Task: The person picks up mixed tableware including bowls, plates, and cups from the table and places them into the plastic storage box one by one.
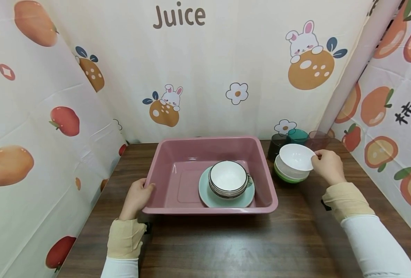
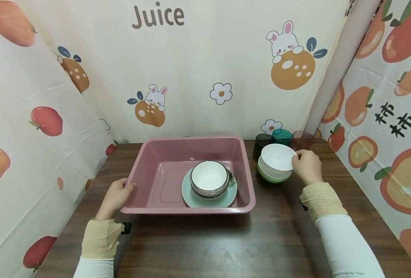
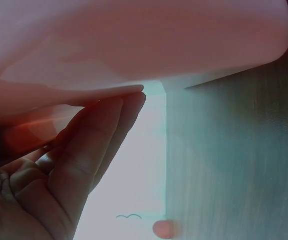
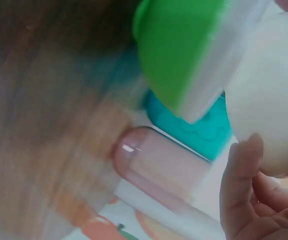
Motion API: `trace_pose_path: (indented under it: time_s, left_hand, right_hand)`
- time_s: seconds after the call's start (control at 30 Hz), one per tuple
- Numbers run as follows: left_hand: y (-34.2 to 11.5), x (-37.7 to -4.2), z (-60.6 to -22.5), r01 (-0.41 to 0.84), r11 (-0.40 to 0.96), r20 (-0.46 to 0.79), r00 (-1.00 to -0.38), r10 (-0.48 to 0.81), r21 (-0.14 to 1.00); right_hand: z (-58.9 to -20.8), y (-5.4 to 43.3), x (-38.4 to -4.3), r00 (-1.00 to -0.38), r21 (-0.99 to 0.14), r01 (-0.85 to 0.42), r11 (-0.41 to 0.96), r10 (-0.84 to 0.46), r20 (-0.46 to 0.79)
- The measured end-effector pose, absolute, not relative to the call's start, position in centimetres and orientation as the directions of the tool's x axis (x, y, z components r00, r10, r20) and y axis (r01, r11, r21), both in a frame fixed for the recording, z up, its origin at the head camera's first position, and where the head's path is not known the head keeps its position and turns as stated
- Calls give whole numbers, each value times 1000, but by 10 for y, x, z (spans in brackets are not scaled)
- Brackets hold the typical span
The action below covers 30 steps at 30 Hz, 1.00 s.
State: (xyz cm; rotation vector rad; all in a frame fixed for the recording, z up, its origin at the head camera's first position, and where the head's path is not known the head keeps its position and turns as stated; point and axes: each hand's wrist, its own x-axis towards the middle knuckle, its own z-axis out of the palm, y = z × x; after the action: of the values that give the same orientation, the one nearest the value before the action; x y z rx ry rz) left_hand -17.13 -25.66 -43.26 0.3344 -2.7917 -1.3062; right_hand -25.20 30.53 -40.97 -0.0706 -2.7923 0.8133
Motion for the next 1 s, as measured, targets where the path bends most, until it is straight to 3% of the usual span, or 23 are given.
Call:
trace_pose_path:
  time_s: [0.5,1.0]
  left_hand:
    - [-255,-168,-429,-170,622,-51,-977,-205,765]
    - [-256,-170,-431,-186,617,-67,-975,-210,765]
  right_hand:
    - [-369,283,-239,-973,-576,-108,810,34,230]
    - [-350,247,-225,-989,-649,-140,748,-79,121]
